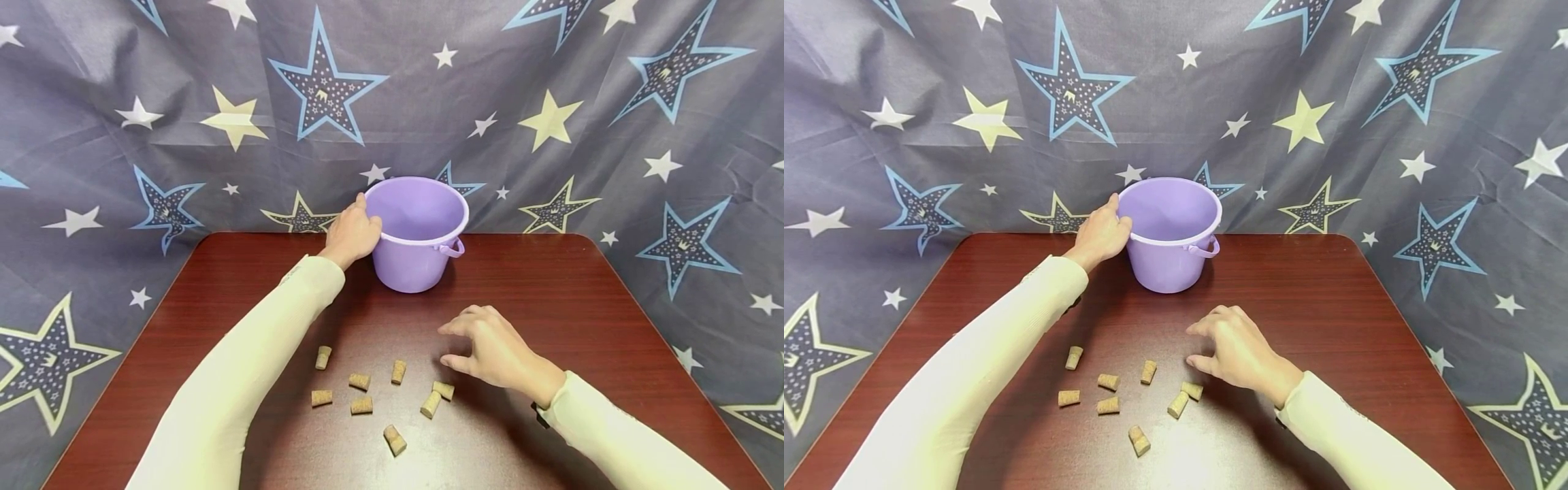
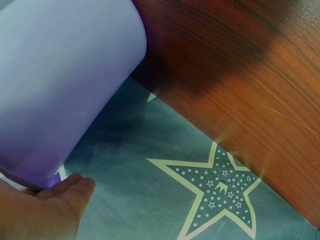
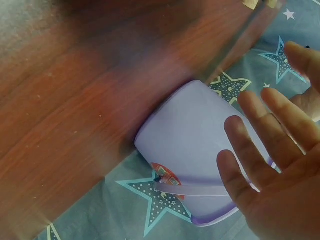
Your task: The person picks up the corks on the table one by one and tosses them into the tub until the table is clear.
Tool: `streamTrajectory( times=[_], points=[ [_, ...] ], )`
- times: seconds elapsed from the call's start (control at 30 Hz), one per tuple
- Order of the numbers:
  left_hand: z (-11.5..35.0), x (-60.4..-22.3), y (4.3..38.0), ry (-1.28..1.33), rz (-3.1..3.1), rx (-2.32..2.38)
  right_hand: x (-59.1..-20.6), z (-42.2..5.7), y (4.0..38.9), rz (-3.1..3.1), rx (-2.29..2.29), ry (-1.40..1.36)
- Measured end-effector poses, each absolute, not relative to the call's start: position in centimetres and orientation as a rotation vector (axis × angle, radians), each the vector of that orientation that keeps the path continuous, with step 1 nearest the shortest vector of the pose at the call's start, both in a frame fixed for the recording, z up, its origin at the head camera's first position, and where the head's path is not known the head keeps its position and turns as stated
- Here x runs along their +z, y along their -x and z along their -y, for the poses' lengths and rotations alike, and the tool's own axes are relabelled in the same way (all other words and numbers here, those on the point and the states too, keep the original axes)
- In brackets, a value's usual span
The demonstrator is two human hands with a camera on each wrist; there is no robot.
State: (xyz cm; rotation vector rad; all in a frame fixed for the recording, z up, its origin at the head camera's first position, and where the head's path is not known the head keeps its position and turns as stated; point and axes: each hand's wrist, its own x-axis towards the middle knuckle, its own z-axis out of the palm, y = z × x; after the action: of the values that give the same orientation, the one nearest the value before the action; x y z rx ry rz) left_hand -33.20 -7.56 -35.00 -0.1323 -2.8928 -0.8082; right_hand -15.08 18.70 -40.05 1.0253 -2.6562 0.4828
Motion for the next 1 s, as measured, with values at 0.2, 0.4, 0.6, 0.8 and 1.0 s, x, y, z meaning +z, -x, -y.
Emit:
streamTrajectory(
  times=[0.2, 0.4, 0.6, 0.8, 1.0],
  points=[
    [7.5, -35.0, 33.2, 0.125, 2.899, -0.805, -40.5, -18.8, 14.7, 2.709, 0.465, -1.034],
    [7.5, -35.0, 33.2, 0.137, 2.892, -0.800, -40.9, -18.9, 14.5, 2.717, 0.449, -1.066],
    [7.5, -35.0, 33.2, 0.143, 2.894, -0.799, -41.3, -19.0, 14.4, 2.726, 0.429, -1.093],
    [7.5, -34.9, 33.2, 0.138, 2.897, -0.804, -41.5, -19.0, 14.1, 2.724, 0.412, -1.114],
    [7.5, -34.9, 33.1, 0.133, 2.896, -0.802, -41.8, -18.8, 13.7, 2.778, 0.411, -1.118]
  ],
)
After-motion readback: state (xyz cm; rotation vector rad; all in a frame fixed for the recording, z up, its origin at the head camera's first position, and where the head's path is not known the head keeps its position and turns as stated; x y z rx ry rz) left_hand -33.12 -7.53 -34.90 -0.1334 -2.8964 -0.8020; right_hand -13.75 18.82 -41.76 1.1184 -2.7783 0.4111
